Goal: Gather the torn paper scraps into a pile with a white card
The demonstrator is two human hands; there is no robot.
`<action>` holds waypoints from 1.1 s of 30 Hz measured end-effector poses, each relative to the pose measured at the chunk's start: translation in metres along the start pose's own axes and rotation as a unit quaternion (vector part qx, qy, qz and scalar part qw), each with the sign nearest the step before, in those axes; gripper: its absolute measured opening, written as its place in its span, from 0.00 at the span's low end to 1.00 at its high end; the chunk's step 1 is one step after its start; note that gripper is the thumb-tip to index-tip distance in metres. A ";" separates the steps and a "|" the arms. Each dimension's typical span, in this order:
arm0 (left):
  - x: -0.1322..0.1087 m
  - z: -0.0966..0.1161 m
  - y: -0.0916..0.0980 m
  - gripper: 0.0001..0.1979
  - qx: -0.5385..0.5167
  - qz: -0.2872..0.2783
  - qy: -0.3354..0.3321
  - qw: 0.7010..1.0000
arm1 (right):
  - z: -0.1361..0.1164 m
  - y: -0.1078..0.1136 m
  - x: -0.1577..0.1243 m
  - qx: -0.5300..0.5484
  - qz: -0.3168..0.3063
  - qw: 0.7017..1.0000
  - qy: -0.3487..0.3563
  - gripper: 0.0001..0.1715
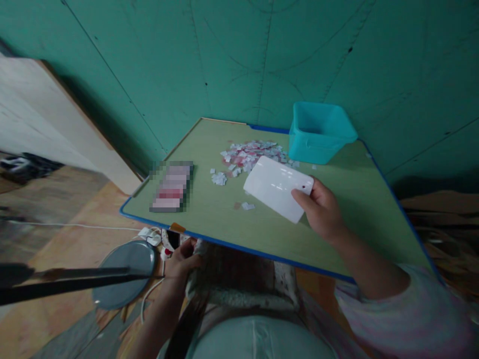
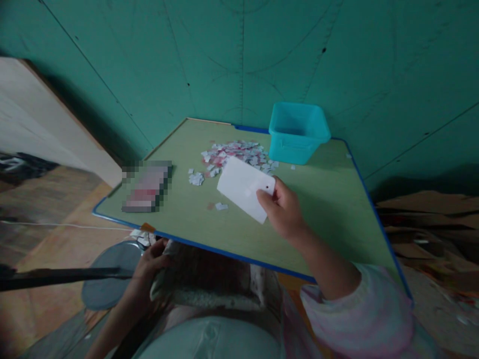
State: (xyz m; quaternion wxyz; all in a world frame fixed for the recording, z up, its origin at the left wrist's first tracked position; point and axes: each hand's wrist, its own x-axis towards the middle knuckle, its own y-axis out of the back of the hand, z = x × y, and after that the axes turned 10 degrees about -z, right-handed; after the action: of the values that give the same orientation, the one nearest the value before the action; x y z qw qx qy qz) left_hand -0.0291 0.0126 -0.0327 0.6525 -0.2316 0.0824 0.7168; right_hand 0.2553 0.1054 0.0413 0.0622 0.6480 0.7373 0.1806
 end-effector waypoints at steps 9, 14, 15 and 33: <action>-0.006 -0.003 -0.003 0.10 -0.024 -0.005 -0.010 1.000 | -0.005 -0.019 -0.012 -0.061 -0.114 0.991 -0.018 0.10; -0.006 -0.002 -0.004 0.10 -0.026 -0.010 -0.007 1.000 | -0.008 -0.023 -0.014 -0.134 -0.132 0.982 -0.018 0.11; -0.005 -0.002 -0.005 0.10 -0.026 -0.010 -0.008 1.000 | -0.009 -0.023 -0.014 -0.146 -0.134 0.980 -0.021 0.11; 0.000 0.002 -0.007 0.11 -0.036 0.011 0.003 0.999 | -0.007 -0.005 0.000 -0.124 -0.029 0.991 -0.032 0.11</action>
State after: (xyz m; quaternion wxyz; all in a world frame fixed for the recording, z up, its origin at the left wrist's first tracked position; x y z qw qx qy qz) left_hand -0.0228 0.0146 -0.0296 0.6357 -0.2567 0.0611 0.7255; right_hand 0.2479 0.1038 0.0458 0.1706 0.6190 0.7254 0.2480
